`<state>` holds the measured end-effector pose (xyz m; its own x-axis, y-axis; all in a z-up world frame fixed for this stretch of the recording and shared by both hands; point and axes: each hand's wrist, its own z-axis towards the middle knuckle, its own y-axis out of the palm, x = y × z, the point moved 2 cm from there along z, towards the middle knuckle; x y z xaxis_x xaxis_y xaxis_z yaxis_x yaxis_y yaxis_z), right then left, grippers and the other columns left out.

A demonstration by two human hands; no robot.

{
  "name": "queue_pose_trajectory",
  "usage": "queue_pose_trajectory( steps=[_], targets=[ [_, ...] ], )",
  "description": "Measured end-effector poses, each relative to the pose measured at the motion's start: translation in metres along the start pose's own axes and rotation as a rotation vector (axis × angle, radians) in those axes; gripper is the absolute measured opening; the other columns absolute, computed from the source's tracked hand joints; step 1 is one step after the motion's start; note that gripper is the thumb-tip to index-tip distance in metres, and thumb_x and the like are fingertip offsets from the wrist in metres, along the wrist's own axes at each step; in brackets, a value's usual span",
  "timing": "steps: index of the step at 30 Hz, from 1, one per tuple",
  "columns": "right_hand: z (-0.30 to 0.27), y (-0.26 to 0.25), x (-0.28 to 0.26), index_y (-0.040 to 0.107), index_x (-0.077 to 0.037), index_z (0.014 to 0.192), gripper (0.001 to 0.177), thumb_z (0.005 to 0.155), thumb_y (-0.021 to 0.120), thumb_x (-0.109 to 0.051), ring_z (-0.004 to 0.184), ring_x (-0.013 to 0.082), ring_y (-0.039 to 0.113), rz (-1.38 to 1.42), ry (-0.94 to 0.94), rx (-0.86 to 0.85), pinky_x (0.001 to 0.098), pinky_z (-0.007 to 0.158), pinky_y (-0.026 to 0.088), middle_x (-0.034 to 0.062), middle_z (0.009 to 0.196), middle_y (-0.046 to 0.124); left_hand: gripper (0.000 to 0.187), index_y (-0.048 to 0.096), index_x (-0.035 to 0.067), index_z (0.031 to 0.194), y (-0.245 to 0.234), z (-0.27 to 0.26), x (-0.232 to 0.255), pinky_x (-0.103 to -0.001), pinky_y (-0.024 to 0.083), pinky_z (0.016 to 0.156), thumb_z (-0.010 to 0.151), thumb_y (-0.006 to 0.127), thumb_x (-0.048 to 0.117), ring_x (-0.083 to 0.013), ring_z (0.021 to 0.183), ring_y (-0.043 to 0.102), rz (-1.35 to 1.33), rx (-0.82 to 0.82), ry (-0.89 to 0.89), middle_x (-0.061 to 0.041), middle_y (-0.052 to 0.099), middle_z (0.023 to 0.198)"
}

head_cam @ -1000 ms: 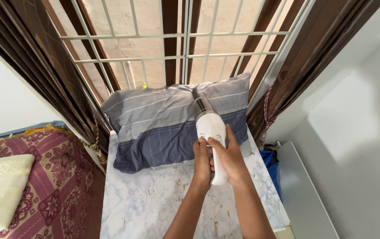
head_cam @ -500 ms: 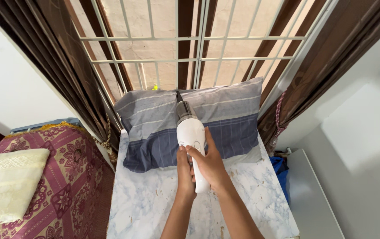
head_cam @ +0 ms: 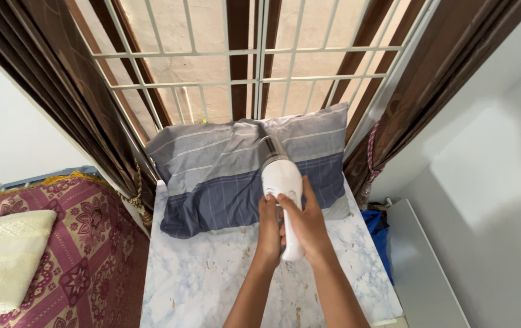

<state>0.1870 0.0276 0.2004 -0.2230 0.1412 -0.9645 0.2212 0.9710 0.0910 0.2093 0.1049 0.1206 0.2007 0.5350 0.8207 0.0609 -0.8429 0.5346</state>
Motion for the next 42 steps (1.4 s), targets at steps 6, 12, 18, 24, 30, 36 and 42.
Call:
queue_pose_trajectory(
  steps=[6, 12, 18, 24, 30, 36, 42],
  targets=[
    [-0.001, -0.028, -0.001, 0.016, -0.015, 0.164, 0.098, 0.085, 0.073, -0.027, 0.040, 0.0149, 0.055, 0.013, 0.012, 0.082, 0.0317, 0.031, 0.045, 0.0108, 0.070, 0.059, 0.053, 0.045, 0.011, 0.137, 0.022, 0.001, -0.018, -0.024, 0.035, 0.037, 0.104, 0.037, 0.053, -0.0080, 0.047, 0.042, 0.051, -0.041, -0.051, -0.004, 0.052, 0.079],
    [-0.009, -0.012, -0.001, 0.014, -0.020, 0.163, 0.098, 0.084, 0.072, -0.027, 0.041, 0.0153, 0.057, -0.054, -0.012, 0.025, 0.0323, 0.031, 0.047, 0.0092, 0.073, 0.062, 0.058, 0.048, 0.009, 0.138, 0.007, -0.003, -0.016, -0.024, 0.045, 0.047, 0.103, 0.037, 0.054, -0.0074, 0.057, 0.053, 0.017, 0.024, 0.040, -0.005, 0.058, 0.084],
    [-0.018, 0.020, 0.002, 0.018, -0.022, 0.163, 0.096, 0.084, 0.073, -0.029, 0.042, 0.0158, 0.060, -0.134, 0.011, -0.085, 0.0312, 0.033, 0.048, 0.0111, 0.076, 0.068, 0.059, 0.053, 0.008, 0.129, -0.026, -0.020, -0.003, -0.024, 0.034, 0.038, 0.102, 0.037, 0.058, -0.0076, 0.049, 0.045, 0.019, 0.188, 0.063, -0.006, 0.056, 0.077],
    [-0.026, 0.036, 0.014, 0.014, -0.022, 0.163, 0.097, 0.085, 0.072, -0.029, 0.044, 0.0150, 0.062, -0.175, -0.030, -0.160, 0.0313, 0.034, 0.050, 0.0096, 0.074, 0.066, 0.056, 0.054, 0.011, 0.124, -0.044, -0.033, -0.001, -0.023, 0.036, 0.036, 0.100, 0.036, 0.058, -0.0063, 0.045, 0.043, -0.103, 0.161, 0.058, -0.002, 0.057, 0.078],
    [-0.021, 0.011, 0.019, 0.019, -0.021, 0.163, 0.095, 0.085, 0.073, -0.028, 0.041, 0.0157, 0.059, -0.129, 0.000, -0.060, 0.0315, 0.033, 0.047, 0.0094, 0.071, 0.065, 0.059, 0.051, 0.011, 0.132, -0.026, -0.030, -0.012, -0.024, 0.031, 0.035, 0.102, 0.036, 0.059, -0.0068, 0.046, 0.039, -0.002, 0.140, 0.002, -0.004, 0.052, 0.075],
    [-0.023, -0.024, 0.016, 0.021, -0.021, 0.163, 0.094, 0.084, 0.073, -0.026, 0.040, 0.0156, 0.057, -0.079, 0.032, 0.060, 0.0324, 0.031, 0.046, 0.0081, 0.068, 0.062, 0.062, 0.042, 0.010, 0.146, 0.011, -0.032, -0.019, -0.022, 0.051, 0.049, 0.103, 0.032, 0.054, -0.0060, 0.063, 0.058, 0.010, 0.014, 0.038, -0.006, 0.062, 0.096],
    [-0.028, -0.039, 0.014, 0.019, -0.018, 0.163, 0.094, 0.086, 0.072, -0.027, 0.039, 0.0152, 0.055, -0.071, 0.024, 0.127, 0.0328, 0.031, 0.044, 0.0070, 0.067, 0.061, 0.060, 0.043, 0.014, 0.144, 0.024, -0.035, -0.028, -0.022, 0.036, 0.034, 0.102, 0.031, 0.055, -0.0052, 0.045, 0.044, 0.079, -0.026, -0.056, -0.004, 0.057, 0.080]
  ],
)
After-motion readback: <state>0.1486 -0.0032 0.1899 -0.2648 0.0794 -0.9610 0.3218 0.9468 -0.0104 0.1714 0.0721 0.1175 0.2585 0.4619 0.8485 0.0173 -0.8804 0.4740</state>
